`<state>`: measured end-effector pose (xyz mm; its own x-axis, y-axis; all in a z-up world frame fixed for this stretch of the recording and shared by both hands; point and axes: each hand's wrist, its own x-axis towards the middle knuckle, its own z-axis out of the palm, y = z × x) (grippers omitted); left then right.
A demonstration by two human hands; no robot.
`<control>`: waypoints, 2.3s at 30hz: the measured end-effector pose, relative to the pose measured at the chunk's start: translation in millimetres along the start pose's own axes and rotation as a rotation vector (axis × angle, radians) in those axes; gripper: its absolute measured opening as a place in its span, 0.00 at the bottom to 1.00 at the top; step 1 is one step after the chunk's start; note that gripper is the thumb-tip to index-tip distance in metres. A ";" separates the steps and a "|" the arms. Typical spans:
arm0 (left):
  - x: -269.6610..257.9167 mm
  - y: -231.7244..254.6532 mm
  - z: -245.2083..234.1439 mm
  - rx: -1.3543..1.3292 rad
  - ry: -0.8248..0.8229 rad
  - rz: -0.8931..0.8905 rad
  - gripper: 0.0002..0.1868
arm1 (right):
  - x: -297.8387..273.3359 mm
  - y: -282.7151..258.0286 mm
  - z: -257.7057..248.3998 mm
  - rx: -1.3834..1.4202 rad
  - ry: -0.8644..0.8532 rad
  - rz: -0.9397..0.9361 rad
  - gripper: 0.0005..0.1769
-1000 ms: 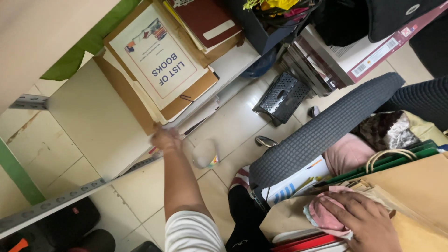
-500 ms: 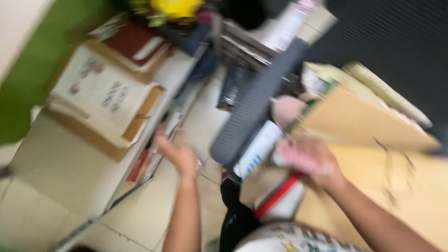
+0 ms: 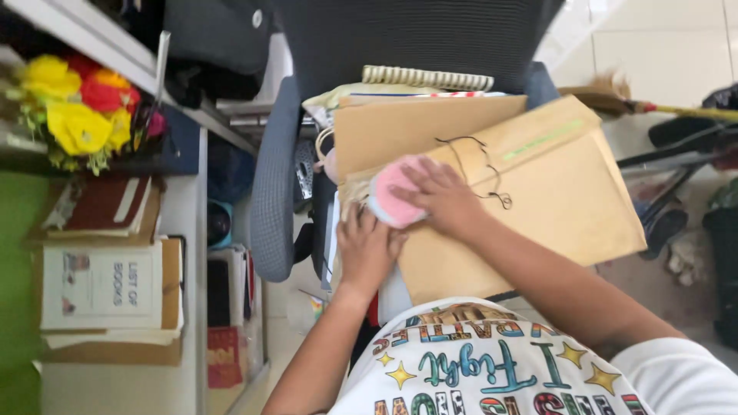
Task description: Organizing and wiping down various folders, envelopes, and documents.
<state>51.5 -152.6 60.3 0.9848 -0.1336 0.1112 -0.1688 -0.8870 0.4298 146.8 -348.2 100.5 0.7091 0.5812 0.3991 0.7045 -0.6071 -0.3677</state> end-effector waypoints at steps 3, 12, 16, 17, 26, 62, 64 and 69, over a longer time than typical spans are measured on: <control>-0.4 -1.0 -6.5 0.153 -0.055 0.002 0.35 | -58.8 88.6 3.8 0.251 -0.013 0.392 0.27; -7.5 -4.5 5.1 0.162 -0.081 -0.039 0.38 | -51.7 95.8 -15.2 0.639 0.586 0.618 0.19; -5.9 -13.9 7.8 0.162 -0.158 -0.086 0.38 | -54.3 3.9 27.6 0.162 0.340 0.322 0.19; -7.1 -20.9 13.8 0.163 -0.160 -0.081 0.38 | -66.8 -6.2 23.5 0.161 0.343 0.327 0.19; 2.5 0.2 -16.1 0.136 -0.239 -0.143 0.40 | -160.0 91.4 -55.7 -0.035 -0.130 0.779 0.18; 48.7 11.4 -41.2 -0.038 -0.216 0.048 0.30 | -173.1 44.6 -35.2 0.947 -0.500 0.521 0.21; 42.7 13.4 -39.9 0.065 -0.316 0.093 0.32 | -246.9 129.3 -32.0 0.156 -0.222 0.396 0.23; 21.2 52.1 -39.1 0.041 -0.341 0.001 0.37 | -225.4 113.5 -95.1 -0.676 -0.181 0.765 0.32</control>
<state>61.9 -184.4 120.1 0.9430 -0.2680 -0.1972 -0.1745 -0.9030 0.3927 64.2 -599.6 48.7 0.9933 -0.0489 0.1045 -0.0595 -0.9931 0.1011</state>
